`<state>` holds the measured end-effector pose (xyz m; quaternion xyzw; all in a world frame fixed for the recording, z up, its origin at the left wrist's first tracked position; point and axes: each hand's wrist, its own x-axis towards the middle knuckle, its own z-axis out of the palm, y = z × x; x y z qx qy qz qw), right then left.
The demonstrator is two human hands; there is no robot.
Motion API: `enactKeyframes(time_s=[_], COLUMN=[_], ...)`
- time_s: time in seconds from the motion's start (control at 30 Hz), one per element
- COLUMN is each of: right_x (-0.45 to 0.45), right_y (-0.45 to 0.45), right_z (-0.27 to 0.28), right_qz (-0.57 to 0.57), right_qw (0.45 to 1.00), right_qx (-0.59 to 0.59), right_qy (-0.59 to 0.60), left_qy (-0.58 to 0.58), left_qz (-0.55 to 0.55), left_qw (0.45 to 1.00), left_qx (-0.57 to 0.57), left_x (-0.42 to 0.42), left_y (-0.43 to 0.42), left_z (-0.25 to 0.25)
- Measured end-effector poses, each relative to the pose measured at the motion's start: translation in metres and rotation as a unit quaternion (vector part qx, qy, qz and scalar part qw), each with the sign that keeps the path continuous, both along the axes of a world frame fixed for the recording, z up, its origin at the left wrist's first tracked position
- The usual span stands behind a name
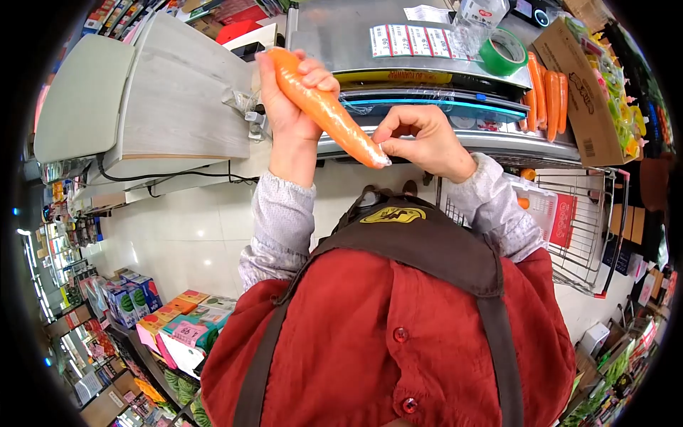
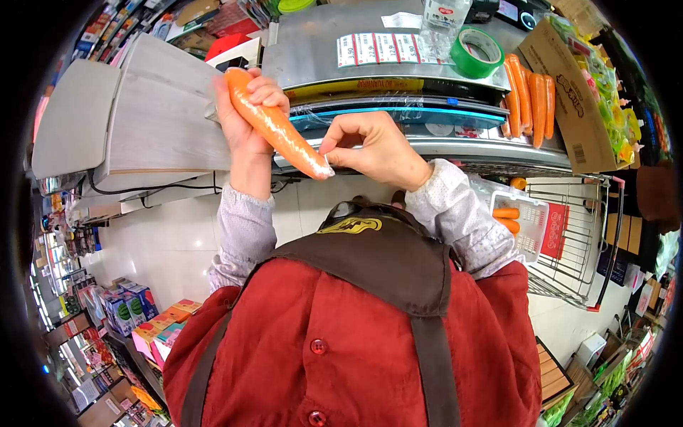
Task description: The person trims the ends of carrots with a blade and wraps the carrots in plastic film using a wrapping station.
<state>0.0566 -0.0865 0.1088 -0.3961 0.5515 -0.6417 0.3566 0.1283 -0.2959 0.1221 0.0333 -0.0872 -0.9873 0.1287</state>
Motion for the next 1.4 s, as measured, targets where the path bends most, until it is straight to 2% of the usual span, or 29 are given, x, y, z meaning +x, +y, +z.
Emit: enactKeyframes(time_s=[0.07, 0.13, 0.2, 0.23, 0.27, 0.33, 0.4, 0.47, 0.6, 0.73, 0.8, 0.87, 0.9, 0.93, 1.0, 1.03, 1.1, 1.23, 1.4], right_x=[-0.001, 0.000, 0.004, 0.011, 0.017, 0.025, 0.044, 0.054, 0.052, 0.055, 0.057, 0.057, 0.053, 0.046, 0.030, 0.020, -0.008, -0.070, -0.156], right_y=[0.006, 0.009, 0.012, 0.012, 0.012, 0.017, 0.011, 0.007, 0.026, 0.064, 0.095, 0.127, 0.144, 0.160, 0.188, 0.202, 0.230, 0.267, 0.267], right_z=[0.002, 0.001, -0.006, -0.006, -0.010, -0.008, -0.033, -0.045, -0.034, -0.051, -0.055, -0.072, -0.078, -0.080, -0.080, -0.081, -0.087, -0.105, -0.110], right_qz=[-0.006, -0.016, -0.033, -0.094, -0.140, -0.188, -0.277, -0.362, -0.439, -0.516, -0.523, -0.542, -0.549, -0.556, -0.584, -0.588, -0.601, -0.604, -0.590], right_qw=[0.999, 0.996, 0.982, 0.976, 0.978, 0.958, 0.919, 0.867, 0.822, 0.797, 0.800, 0.774, 0.775, 0.782, 0.761, 0.759, 0.737, 0.714, 0.700], right_qx=[0.038, 0.075, 0.112, 0.127, 0.109, 0.162, 0.124, 0.108, 0.116, 0.195, 0.235, 0.265, 0.257, 0.237, 0.244, 0.242, 0.245, 0.289, 0.314], right_qy=[-0.019, -0.034, -0.150, -0.151, -0.109, 0.142, 0.250, 0.326, 0.344, 0.245, 0.180, 0.191, 0.178, 0.151, 0.141, 0.138, 0.191, 0.202, 0.252], left_qy=[-0.022, -0.072, -0.069, -0.108, -0.142, -0.169, -0.157, -0.155, -0.145, -0.118, -0.094, -0.066, -0.037, -0.011, -0.053, -0.050, -0.075, -0.054, -0.118], left_qz=[0.013, 0.093, 0.097, 0.144, 0.187, 0.244, 0.316, 0.328, 0.248, 0.137, 0.034, -0.043, -0.095, -0.096, -0.206, -0.210, -0.289, -0.434, -0.457], left_qw=[0.999, 0.974, 0.968, 0.944, 0.915, 0.898, 0.871, 0.861, 0.886, 0.907, 0.900, 0.887, 0.879, 0.838, 0.810, 0.807, 0.764, 0.668, 0.660], left_qx=[-0.036, -0.192, -0.220, -0.276, -0.328, -0.324, -0.341, -0.357, -0.363, -0.381, -0.424, -0.455, -0.466, -0.536, -0.546, -0.550, -0.572, -0.602, -0.584], left_x=[-0.003, -0.007, -0.009, -0.011, -0.015, -0.025, -0.033, -0.039, -0.048, -0.060, -0.067, -0.080, -0.088, -0.099, -0.105, -0.107, -0.114, -0.115, -0.110], left_y=[0.005, 0.016, 0.027, 0.034, 0.043, 0.053, 0.070, 0.083, 0.123, 0.178, 0.200, 0.222, 0.230, 0.239, 0.260, 0.266, 0.275, 0.267, 0.257], left_z=[0.007, 0.017, 0.020, 0.020, 0.020, 0.013, 0.006, -0.002, 0.006, 0.000, -0.007, -0.023, -0.029, -0.033, -0.035, -0.039, -0.055, -0.075, -0.089])
